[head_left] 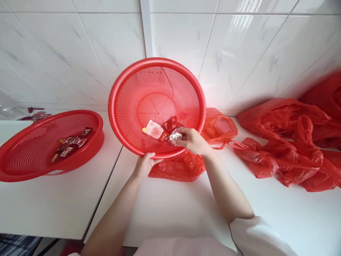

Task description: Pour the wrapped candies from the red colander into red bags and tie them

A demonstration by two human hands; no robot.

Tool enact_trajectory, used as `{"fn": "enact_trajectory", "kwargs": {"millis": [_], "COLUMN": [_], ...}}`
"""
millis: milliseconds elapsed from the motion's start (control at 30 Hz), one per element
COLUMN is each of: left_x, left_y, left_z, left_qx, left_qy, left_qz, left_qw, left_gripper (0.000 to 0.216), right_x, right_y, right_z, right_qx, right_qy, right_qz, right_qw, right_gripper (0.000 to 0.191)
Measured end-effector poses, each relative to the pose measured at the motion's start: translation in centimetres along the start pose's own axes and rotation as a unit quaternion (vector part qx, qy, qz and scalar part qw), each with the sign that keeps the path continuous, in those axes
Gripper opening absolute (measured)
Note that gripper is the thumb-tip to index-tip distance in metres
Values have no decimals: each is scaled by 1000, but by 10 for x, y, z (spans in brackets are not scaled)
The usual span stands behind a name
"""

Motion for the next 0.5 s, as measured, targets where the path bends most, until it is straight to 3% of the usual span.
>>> {"fn": "enact_trajectory", "kwargs": {"millis": [100,200,300,367,500], "left_x": [-4,-7,-7,-6,-4], "left_y": [8,15,21,23,24], "left_z": [6,12,15,15,12], "left_qx": [23,36,34,27,16], "left_qy": [31,44,39,34,36], "left_qz": [-39,-61,-71,-78,-83], "left_qw": [998,997,996,996,996], "left_gripper": [23,22,25,28,37], "right_x": [13,20,17,13,11], "right_y": [-8,-3,10,18,19], "right_z": [19,18,-2,-15,-11], "right_qx": [-76,19,113,176,319], "right_qy": [-59,-131,-192,-189,-88], "right_qz": [-13,-60,-100,-128,-165], "right_qw": [995,989,970,958,929], "right_gripper": [31,22,17,20,25]}}
Point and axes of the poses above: each hand's wrist, its own x-axis away from the middle knuckle, its own z-axis out of the back of the hand, y = z × x, the point moved 2 cm from there along -x, towards the middle knuckle, and after that the axes turned 10 degrees about z, right-handed, at the moved point
